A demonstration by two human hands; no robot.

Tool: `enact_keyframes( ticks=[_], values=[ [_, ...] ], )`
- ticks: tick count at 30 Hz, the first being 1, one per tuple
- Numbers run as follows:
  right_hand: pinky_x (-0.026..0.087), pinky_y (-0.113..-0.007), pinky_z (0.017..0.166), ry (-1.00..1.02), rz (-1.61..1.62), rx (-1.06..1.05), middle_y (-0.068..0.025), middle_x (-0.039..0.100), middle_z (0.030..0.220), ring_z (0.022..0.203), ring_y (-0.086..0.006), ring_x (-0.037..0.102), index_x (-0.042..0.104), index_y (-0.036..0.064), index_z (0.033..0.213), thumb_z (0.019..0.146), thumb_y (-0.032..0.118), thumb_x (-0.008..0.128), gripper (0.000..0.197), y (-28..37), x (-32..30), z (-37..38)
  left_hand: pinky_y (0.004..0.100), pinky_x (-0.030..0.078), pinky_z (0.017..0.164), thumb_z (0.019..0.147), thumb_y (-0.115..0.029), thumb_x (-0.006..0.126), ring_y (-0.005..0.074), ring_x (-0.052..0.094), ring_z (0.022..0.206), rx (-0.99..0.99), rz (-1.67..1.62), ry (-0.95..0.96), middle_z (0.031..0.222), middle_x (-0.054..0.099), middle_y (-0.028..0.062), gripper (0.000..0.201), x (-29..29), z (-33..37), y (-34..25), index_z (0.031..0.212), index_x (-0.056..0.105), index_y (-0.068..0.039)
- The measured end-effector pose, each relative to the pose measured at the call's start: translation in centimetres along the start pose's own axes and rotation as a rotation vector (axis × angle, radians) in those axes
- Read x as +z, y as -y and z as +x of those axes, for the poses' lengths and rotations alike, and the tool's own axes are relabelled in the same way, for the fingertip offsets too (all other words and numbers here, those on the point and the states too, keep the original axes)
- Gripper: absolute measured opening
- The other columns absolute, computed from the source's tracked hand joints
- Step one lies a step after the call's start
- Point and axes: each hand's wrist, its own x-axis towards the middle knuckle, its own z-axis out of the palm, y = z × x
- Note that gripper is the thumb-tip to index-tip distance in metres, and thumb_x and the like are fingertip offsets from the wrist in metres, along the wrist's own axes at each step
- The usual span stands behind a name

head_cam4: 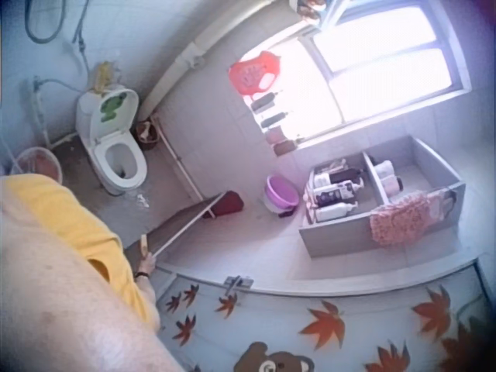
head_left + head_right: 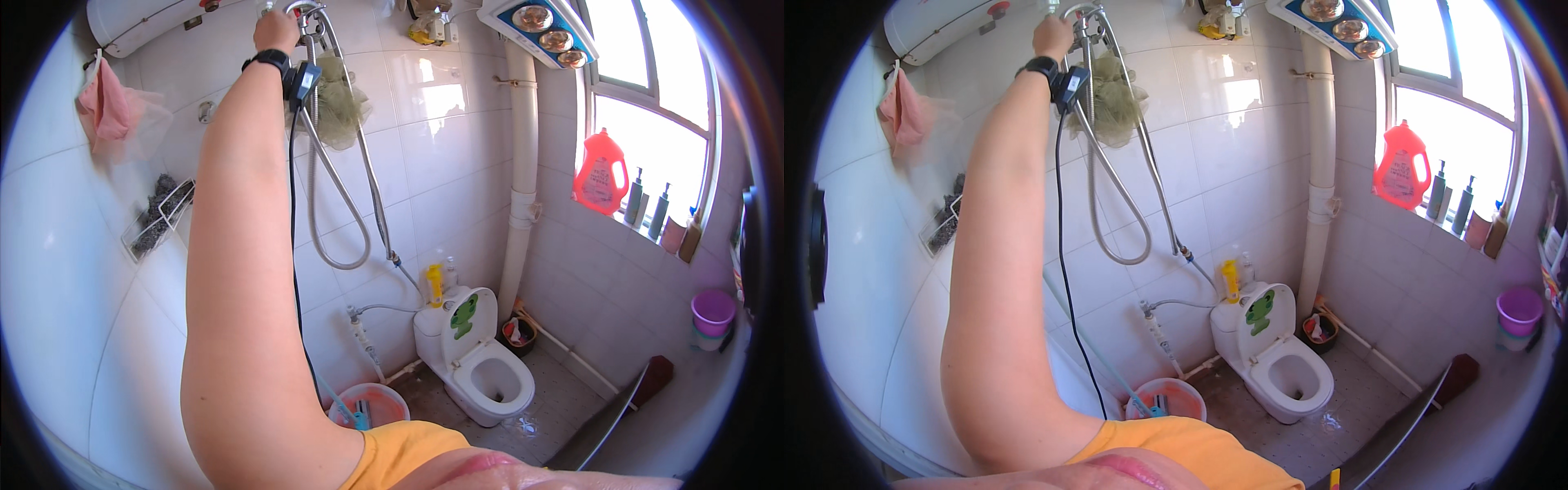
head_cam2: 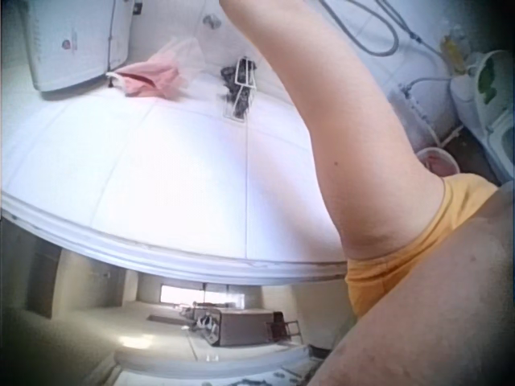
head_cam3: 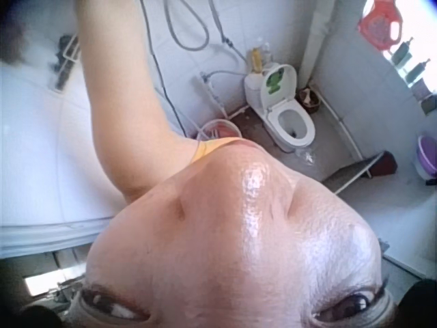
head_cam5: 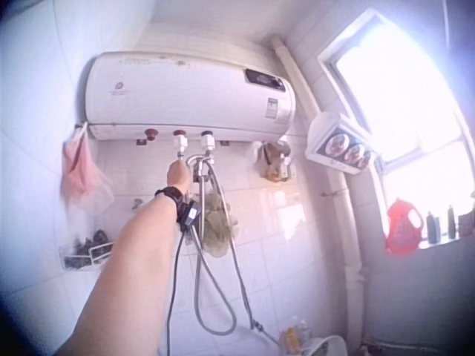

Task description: Cleaning a screen door panel with a brush and water in a bathroom.

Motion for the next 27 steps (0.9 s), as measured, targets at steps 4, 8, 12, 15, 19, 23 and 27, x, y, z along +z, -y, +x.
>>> enact_keyframes(
  ticks=[4, 8, 12, 15, 19, 23, 27],
  values=[
    [0.045, -0.045, 0.071, -0.012, -0.018, 0.051, -0.0146, 0.056, 0.091, 0.088, -0.0355, 0.053, 0.055, 0.0120, 0.093, 0.081, 0.023, 0.048, 0.018, -0.5, 3.7, 1.7, 0.0441, 0.046, 0.061, 0.081, -0.026, 0.054, 0.0371, 0.058, 0.068, 0.339, -0.319, -0.474, 0.069, 0.059, 0.0209, 0.026, 0.5, -0.8, -4.2, 0.078, 0.055, 0.000],
    [0.046, -0.045, 0.062, -0.102, 0.140, -0.021, -0.0150, 0.055, 0.086, 0.077, -0.0358, 0.055, 0.054, 0.0109, 0.094, 0.082, 0.010, 0.048, 0.013, 5.8, -3.0, 2.3, 0.0406, 0.042, 0.051, 0.082, -0.030, 0.057, 0.0335, 0.054, 0.055, 0.350, -0.628, 0.032, 0.058, 0.055, 0.0181, 0.035, -0.5, -8.8, -7.0, 0.070, 0.055, 0.003],
    [0.044, -0.048, 0.065, -0.103, 0.221, -0.012, -0.0187, 0.054, 0.093, 0.080, -0.0392, 0.054, 0.053, 0.0098, 0.089, 0.078, 0.007, 0.047, 0.013, 7.7, -5.4, 2.8, 0.0162, 0.035, 0.053, 0.087, -0.029, 0.054, 0.0013, 0.041, 0.058, -0.048, -1.256, 0.917, 0.071, 0.049, -0.0060, 0.028, 0.2, -22.3, -11.3, 0.099, 0.058, -0.004],
    [0.046, -0.048, 0.066, -0.023, 0.187, 0.045, -0.0210, 0.052, 0.096, 0.077, -0.0414, 0.054, 0.052, 0.0089, 0.088, 0.077, 0.006, 0.050, 0.012, 7.6, -6.6, 2.0, 0.0176, 0.029, 0.047, 0.089, -0.027, 0.051, 0.0036, 0.035, 0.052, -0.171, -1.348, 1.111, 0.059, 0.041, -0.0045, 0.023, -1.3, -33.7, -15.2, 0.078, 0.051, -0.006],
    [0.046, -0.048, 0.069, -0.074, 0.187, 0.076, -0.0202, 0.052, 0.097, 0.080, -0.0404, 0.055, 0.053, 0.0088, 0.088, 0.077, 0.005, 0.049, 0.012, 3.5, -6.8, 0.8, 0.0185, 0.032, 0.049, 0.088, -0.026, 0.052, 0.0036, 0.038, 0.054, -0.042, -1.348, 1.397, 0.063, 0.043, -0.0033, 0.021, -3.4, -46.5, -18.3, 0.085, 0.052, -0.005],
    [0.046, -0.047, 0.071, -0.075, 0.135, 0.180, -0.0179, 0.052, 0.098, 0.084, -0.0389, 0.055, 0.054, 0.0092, 0.088, 0.076, 0.004, 0.050, 0.013, -0.7, -9.6, -0.1, 0.0196, 0.033, 0.049, 0.086, -0.022, 0.054, 0.0040, 0.039, 0.056, -0.064, -1.315, 1.628, 0.063, 0.045, -0.0030, 0.018, -5.7, -57.1, -20.4, 0.083, 0.051, -0.004],
    [0.046, -0.045, 0.072, -0.128, 0.061, 0.237, -0.0171, 0.052, 0.100, 0.085, -0.0388, 0.055, 0.054, 0.0089, 0.087, 0.077, 0.005, 0.049, 0.012, -7.0, -10.2, -1.0, 0.0273, 0.038, 0.053, 0.083, -0.018, 0.057, 0.0120, 0.043, 0.057, 0.125, -1.200, 1.517, 0.062, 0.047, 0.0046, 0.019, -8.4, -65.1, -22.4, 0.083, 0.050, 0.000]
  ],
)
